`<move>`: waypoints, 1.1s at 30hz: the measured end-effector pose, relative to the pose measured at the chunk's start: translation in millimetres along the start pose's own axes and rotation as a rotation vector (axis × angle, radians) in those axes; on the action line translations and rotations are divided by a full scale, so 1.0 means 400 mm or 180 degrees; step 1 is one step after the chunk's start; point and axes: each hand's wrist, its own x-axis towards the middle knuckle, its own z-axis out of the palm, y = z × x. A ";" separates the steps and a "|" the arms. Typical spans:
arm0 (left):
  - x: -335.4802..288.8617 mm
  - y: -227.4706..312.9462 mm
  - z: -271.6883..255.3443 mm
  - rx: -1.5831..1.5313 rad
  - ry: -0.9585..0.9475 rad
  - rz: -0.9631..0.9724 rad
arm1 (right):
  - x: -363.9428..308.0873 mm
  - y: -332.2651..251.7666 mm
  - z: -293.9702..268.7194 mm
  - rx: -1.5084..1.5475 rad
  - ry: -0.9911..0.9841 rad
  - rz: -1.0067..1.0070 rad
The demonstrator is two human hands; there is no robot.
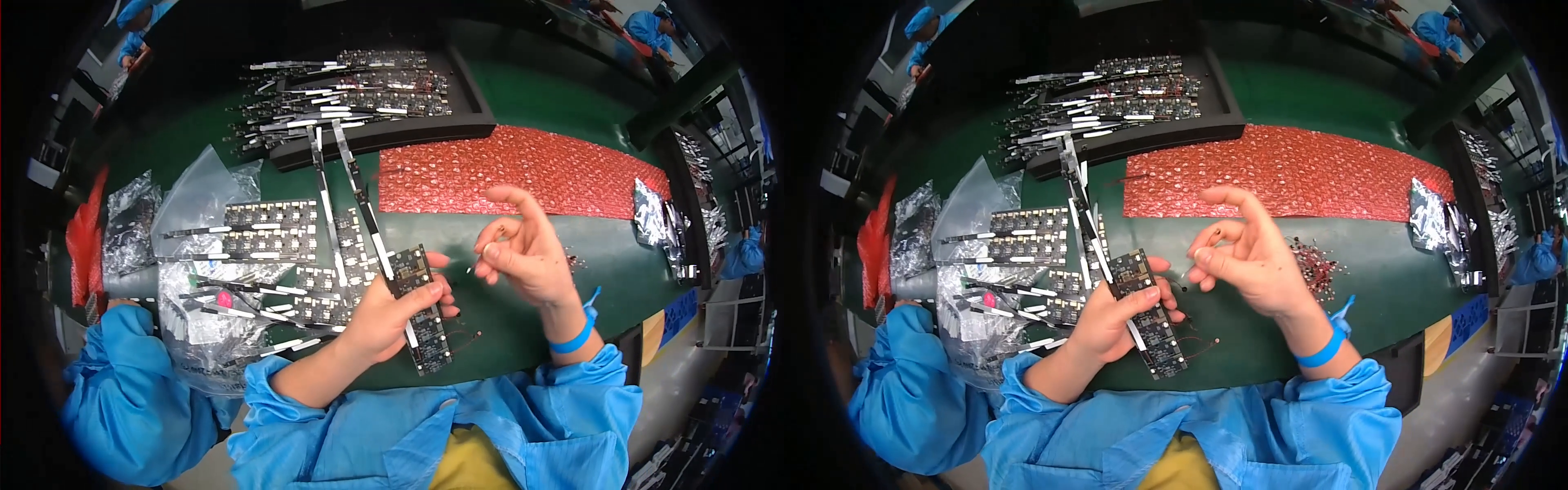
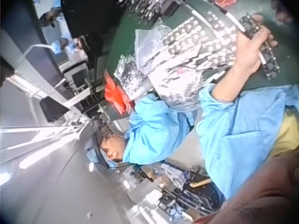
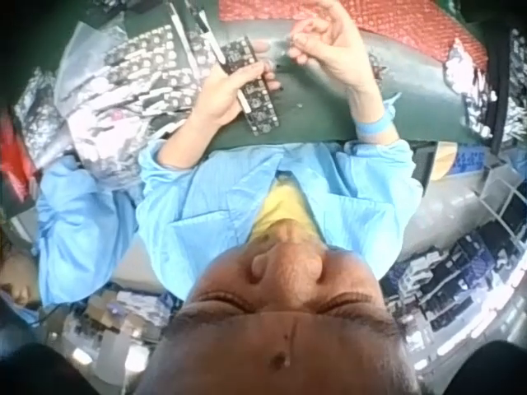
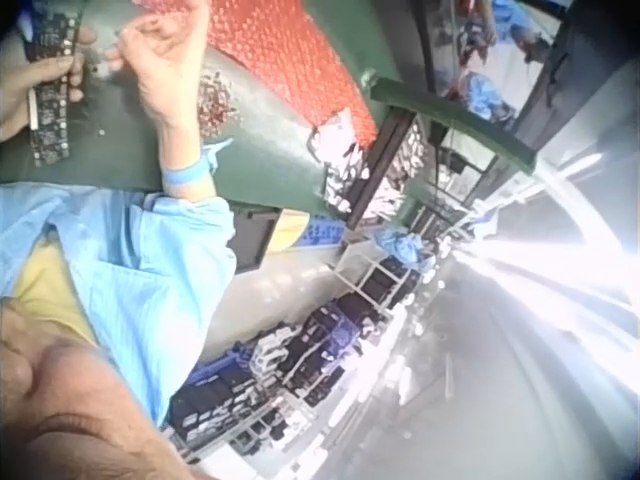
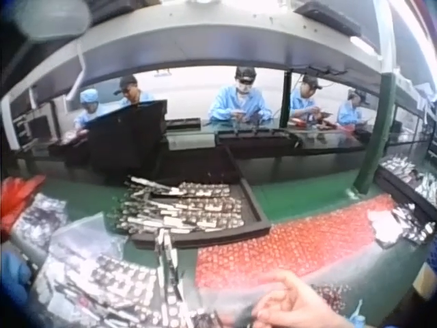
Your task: The person sorts and assembles electronic circuit boards by hand, working with circuit boards and electronic components from plastic bags and trays.
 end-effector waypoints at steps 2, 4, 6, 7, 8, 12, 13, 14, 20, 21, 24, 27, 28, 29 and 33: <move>-0.007 0.001 0.005 -0.0023 -0.0017 0.0146 | -0.004 0.020 0.012 0.0261 -0.0035 -0.0023; -0.014 0.002 0.013 0.0047 0.0002 0.0219 | -0.010 0.033 0.016 0.0470 -0.0092 0.0182; -0.016 0.000 0.016 0.0041 0.0008 0.0318 | -0.010 0.042 0.021 0.0472 0.0022 0.0150; -0.015 0.001 0.017 0.0068 0.0018 0.0290 | -0.011 0.047 0.022 0.0425 0.0134 0.0147; -0.015 0.001 0.019 0.0060 0.0042 0.0301 | -0.012 0.048 0.022 0.0459 0.0154 0.0139; -0.012 -0.002 0.013 0.0054 0.0004 0.0386 | -0.013 0.047 0.025 0.0391 0.0177 0.0162; -0.012 -0.002 0.012 0.0077 0.0010 0.0348 | -0.013 0.048 0.026 0.0336 0.0169 0.0188; -0.011 -0.002 0.011 0.0055 0.0050 0.0346 | -0.014 0.049 0.027 0.0369 0.0195 0.0183; -0.006 -0.004 0.008 0.0107 0.0165 0.0373 | -0.017 0.056 0.028 0.0350 0.0203 0.0246; -0.006 -0.004 0.008 0.0113 0.0158 0.0390 | -0.018 0.057 0.026 0.0296 0.0199 0.0265; -0.005 -0.005 0.008 0.0158 0.0183 0.0393 | -0.017 0.057 0.021 0.0179 0.0114 0.0196; -0.006 -0.005 0.007 0.0260 0.0203 0.0410 | -0.018 0.063 0.016 -0.0293 -0.0030 -0.0163; -0.006 -0.006 0.006 0.0262 0.0207 0.0408 | -0.018 0.066 0.013 -0.0699 -0.0088 -0.0432; -0.005 -0.008 0.005 0.0408 0.0259 0.0504 | -0.019 0.057 0.009 -0.0694 -0.0088 -0.0430; -0.005 -0.008 0.001 0.0980 0.0196 0.0674 | -0.018 0.036 0.000 -0.2534 -0.0446 -0.1114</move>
